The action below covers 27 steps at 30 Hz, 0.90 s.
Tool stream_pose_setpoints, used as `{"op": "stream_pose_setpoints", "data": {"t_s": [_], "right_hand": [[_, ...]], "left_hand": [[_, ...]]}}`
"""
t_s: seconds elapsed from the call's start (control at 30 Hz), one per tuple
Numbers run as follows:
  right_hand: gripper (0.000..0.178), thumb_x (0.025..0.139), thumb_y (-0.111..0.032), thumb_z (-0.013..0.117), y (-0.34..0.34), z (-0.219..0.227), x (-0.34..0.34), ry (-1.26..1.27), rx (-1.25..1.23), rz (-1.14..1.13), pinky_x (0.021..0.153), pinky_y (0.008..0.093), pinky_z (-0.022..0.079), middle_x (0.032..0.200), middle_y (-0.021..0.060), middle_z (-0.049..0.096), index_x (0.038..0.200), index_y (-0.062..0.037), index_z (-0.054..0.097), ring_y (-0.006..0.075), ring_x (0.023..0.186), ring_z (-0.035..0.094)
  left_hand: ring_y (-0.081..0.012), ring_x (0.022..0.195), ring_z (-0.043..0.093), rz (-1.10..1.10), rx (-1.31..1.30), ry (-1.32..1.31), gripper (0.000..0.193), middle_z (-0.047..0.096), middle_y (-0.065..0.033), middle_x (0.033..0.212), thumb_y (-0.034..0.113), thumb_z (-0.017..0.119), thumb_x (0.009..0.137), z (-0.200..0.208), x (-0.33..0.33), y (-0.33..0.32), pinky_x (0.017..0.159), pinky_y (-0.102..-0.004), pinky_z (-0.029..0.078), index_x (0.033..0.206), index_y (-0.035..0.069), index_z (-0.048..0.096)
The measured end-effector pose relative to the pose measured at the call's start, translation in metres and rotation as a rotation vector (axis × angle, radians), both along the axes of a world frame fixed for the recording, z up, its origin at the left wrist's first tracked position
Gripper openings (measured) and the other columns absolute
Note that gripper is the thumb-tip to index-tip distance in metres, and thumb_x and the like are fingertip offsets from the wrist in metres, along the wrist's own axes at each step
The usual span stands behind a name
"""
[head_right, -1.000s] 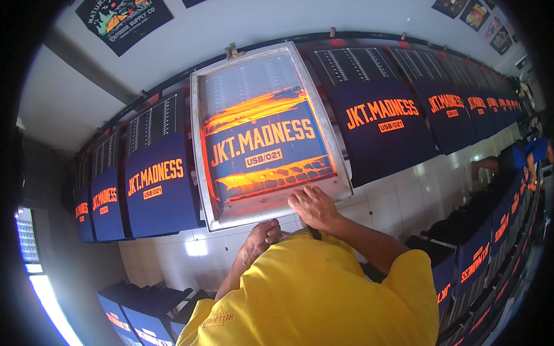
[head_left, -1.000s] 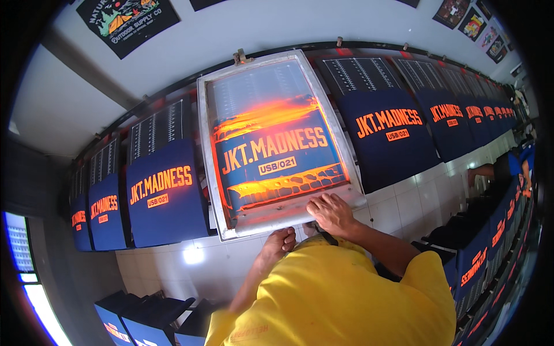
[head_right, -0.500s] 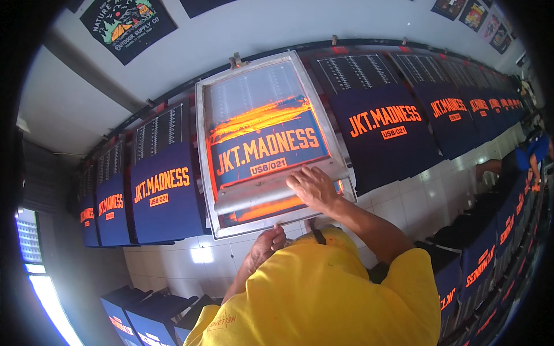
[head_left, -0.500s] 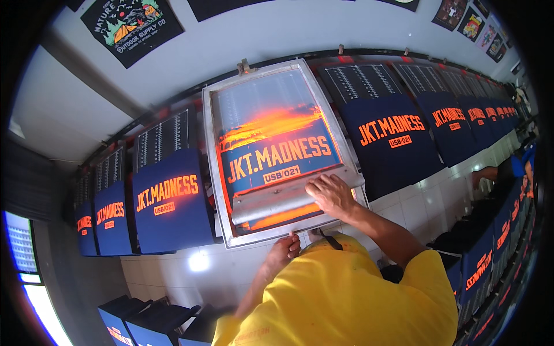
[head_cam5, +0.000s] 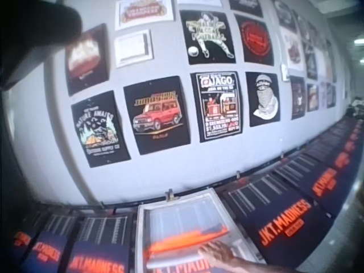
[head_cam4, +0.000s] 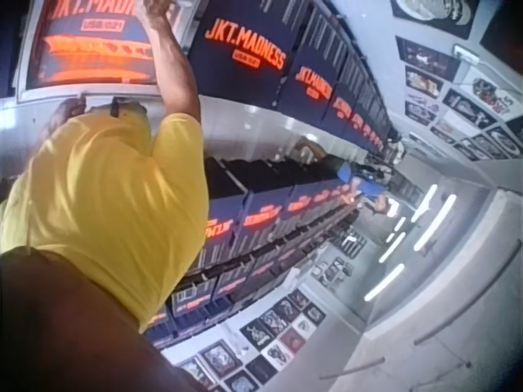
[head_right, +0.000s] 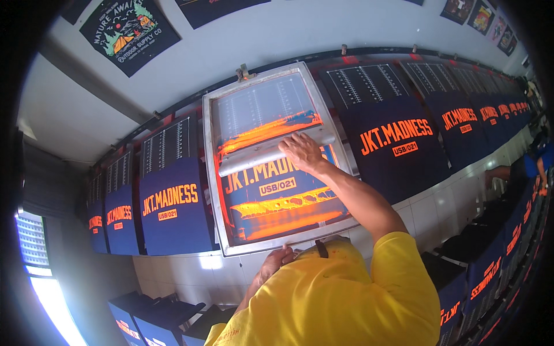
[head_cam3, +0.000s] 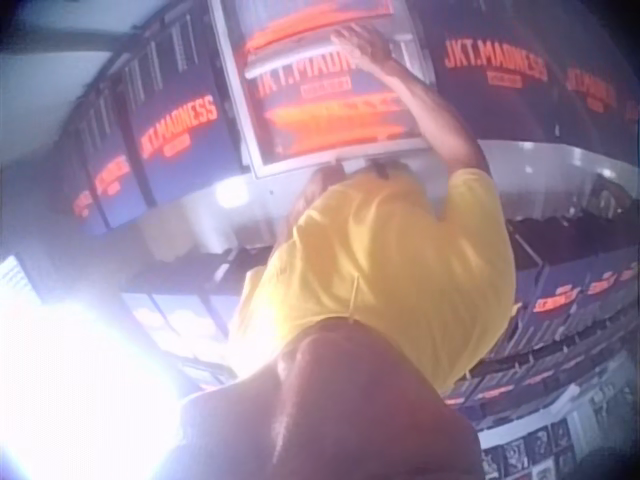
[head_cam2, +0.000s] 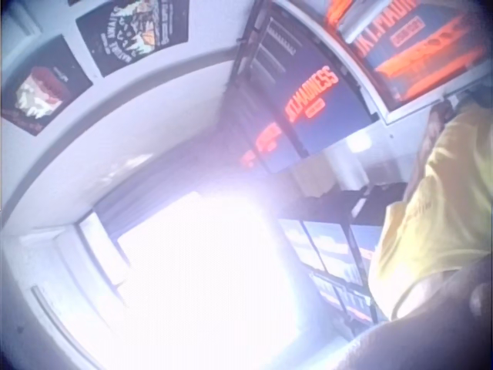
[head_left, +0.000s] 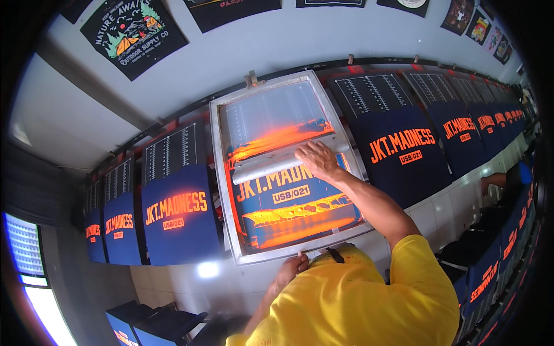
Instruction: The person performs screen printing by sliding a squeegee across a screen frame to apply ink onto t-shirts and lifting the frame to check the result.
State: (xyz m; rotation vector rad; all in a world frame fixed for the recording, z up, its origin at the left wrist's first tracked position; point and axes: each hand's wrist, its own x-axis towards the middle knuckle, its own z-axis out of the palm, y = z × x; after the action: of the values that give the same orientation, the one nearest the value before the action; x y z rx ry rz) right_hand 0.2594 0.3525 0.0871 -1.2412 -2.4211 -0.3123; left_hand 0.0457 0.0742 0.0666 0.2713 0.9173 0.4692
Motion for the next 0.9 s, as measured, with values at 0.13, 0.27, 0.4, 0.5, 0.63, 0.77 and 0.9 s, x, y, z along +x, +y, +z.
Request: {"op": "stream_pose_setpoints", "data": {"t_s": [0.13, 0.27, 0.4, 0.5, 0.63, 0.77, 0.9], "right_hand": [[0.016, 0.079, -0.009, 0.061, 0.007, -0.009, -0.004, 0.014, 0.002, 0.024, 0.086, 0.0377, 0.049, 0.092, 0.0042, 0.061, 0.095, -0.0098, 0.060, 0.0233, 0.093, 0.058], [0.017, 0.077, -0.010, 0.064, 0.017, 0.002, -0.007, 0.030, -0.062, 0.026, 0.082, 0.0407, 0.051, 0.089, 0.0066, 0.063, 0.094, -0.0092, 0.062, 0.0264, 0.091, 0.061], [0.022, 0.074, -0.013, 0.070, 0.053, 0.030, -0.003, 0.143, -0.215, 0.080, 0.077, 0.0445, 0.053, 0.084, 0.0109, 0.066, 0.095, -0.0091, 0.067, 0.0307, 0.084, 0.066], [0.038, 0.069, -0.020, 0.075, 0.086, 0.108, -0.026, 0.025, -0.690, 0.017, 0.075, 0.0429, 0.054, 0.094, 0.0186, 0.071, 0.104, -0.0067, 0.071, 0.0328, 0.085, 0.070], [0.052, 0.059, -0.025, 0.080, 0.133, 0.100, -0.007, 0.020, -1.012, -0.054, 0.075, 0.0386, 0.053, 0.100, 0.0188, 0.072, 0.104, -0.0010, 0.072, 0.0300, 0.089, 0.070], [0.061, 0.059, -0.025, 0.082, 0.117, 0.105, -0.016, -0.026, -1.253, -0.086, 0.080, 0.0375, 0.052, 0.101, 0.0165, 0.072, 0.113, 0.0001, 0.067, 0.0276, 0.094, 0.069], [0.052, 0.060, -0.021, 0.082, 0.090, 0.110, -0.020, 0.090, -1.306, -0.018, 0.070, 0.0367, 0.053, 0.094, 0.0165, 0.073, 0.105, 0.0013, 0.071, 0.0260, 0.082, 0.071]], "left_hand": [[-0.0059, 0.059, 0.031, -0.072, 0.104, 0.187, 0.033, 0.038, 0.0061, 0.066, 0.039, 0.042, 0.106, 0.025, 0.003, 0.019, 0.055, -0.0220, 0.029, 0.086, 0.013, 0.047], [-0.0055, 0.063, 0.032, 0.002, 0.001, 0.136, 0.032, 0.038, 0.0069, 0.069, 0.038, 0.045, 0.105, 0.020, 0.004, 0.023, 0.058, -0.0218, 0.030, 0.085, 0.013, 0.048], [-0.0057, 0.063, 0.031, -0.030, 0.192, 0.199, 0.031, 0.037, 0.0074, 0.069, 0.038, 0.046, 0.105, 0.013, 0.000, 0.018, 0.058, -0.0217, 0.028, 0.085, 0.013, 0.049], [-0.0062, 0.062, 0.030, 0.045, 0.078, 0.098, 0.032, 0.036, 0.0077, 0.069, 0.039, 0.046, 0.105, 0.007, -0.007, 0.005, 0.058, -0.0225, 0.028, 0.086, 0.013, 0.049], [-0.0073, 0.060, 0.030, -0.125, 0.142, 0.212, 0.037, 0.035, 0.0076, 0.067, 0.043, 0.043, 0.105, 0.017, -0.011, -0.009, 0.056, -0.0240, 0.028, 0.082, 0.014, 0.048], [-0.0076, 0.060, 0.031, 0.000, 0.030, 0.022, 0.039, 0.036, 0.0069, 0.067, 0.045, 0.042, 0.105, 0.005, -0.014, -0.047, 0.055, -0.0244, 0.027, 0.082, 0.014, 0.049], [-0.0068, 0.058, 0.030, -0.011, 0.087, 0.127, 0.036, 0.035, 0.0073, 0.066, 0.041, 0.041, 0.106, 0.013, -0.021, -0.010, 0.054, -0.0243, 0.026, 0.082, 0.014, 0.048]]}}
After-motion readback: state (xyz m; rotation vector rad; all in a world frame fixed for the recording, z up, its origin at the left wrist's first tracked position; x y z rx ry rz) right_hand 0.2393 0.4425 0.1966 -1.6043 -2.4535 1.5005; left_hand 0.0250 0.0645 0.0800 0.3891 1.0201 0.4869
